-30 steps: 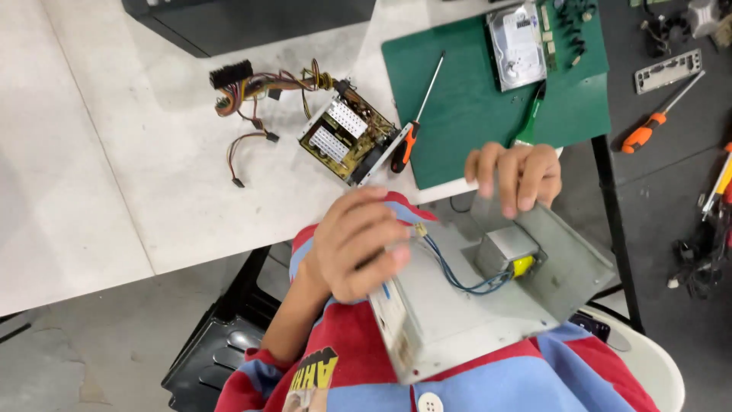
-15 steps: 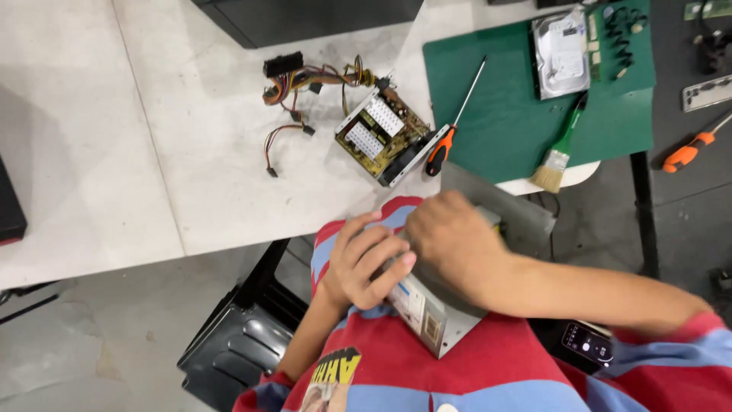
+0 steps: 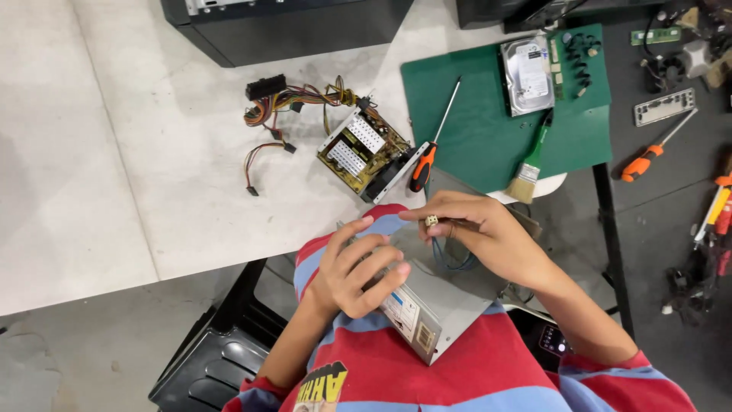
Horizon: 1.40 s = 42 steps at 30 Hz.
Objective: Performing a final internal inspection of a computer power supply unit by unscrewing and removing the casing.
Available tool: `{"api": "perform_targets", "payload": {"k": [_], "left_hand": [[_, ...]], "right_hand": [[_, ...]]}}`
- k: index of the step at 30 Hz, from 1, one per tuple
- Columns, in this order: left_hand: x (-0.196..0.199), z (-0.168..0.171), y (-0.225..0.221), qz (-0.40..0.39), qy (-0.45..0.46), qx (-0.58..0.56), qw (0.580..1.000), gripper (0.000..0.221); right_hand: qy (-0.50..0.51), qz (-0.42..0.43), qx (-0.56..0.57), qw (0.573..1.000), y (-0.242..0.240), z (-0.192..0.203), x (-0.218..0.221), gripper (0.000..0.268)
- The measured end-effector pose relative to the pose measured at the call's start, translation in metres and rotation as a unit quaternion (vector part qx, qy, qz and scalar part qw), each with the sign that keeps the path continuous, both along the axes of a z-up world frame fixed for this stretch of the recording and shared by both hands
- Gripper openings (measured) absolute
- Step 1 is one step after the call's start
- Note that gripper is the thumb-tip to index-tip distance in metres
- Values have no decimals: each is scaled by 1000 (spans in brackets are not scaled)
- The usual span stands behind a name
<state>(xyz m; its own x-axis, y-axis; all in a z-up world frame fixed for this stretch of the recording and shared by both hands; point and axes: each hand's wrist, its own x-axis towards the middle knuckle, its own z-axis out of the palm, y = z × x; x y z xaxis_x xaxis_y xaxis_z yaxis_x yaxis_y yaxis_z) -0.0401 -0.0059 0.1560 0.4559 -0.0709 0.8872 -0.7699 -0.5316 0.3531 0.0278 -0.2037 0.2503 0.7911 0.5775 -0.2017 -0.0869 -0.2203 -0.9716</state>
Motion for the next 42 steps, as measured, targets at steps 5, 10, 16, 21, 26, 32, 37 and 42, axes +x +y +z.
{"api": "perform_targets", "payload": {"k": [5, 10, 16, 21, 26, 32, 37, 42], "left_hand": [[8, 6, -4, -7, -3, -11, 1000, 20], [27, 26, 1, -52, -18, -2, 998, 22], [77, 63, -1, -85, -95, 17, 992, 23], [82, 50, 5, -76, -71, 25, 994, 22], [53, 17, 18, -122, 72, -5, 990, 77], [42, -10, 31, -140, 170, -41, 975, 97], [52, -20, 31, -130, 178, -13, 975, 94], [59, -10, 34, -94, 177, 17, 980, 88]], "right_hand": [[-6, 10, 6, 1000, -8, -1, 2, 27], [-19, 44, 0, 999, -4, 18, 3, 26], [-61, 72, -40, 995, 8, 58, 22, 38], [-70, -16, -23, 997, 1, 51, 22, 44], [68, -82, 107, 989, 4, 12, 13, 27], [28, -65, -63, 995, 33, 31, 11, 12], [-32, -156, -101, 982, 35, 6, 13, 25], [10, -223, 24, 975, 13, 15, 23, 29]]}}
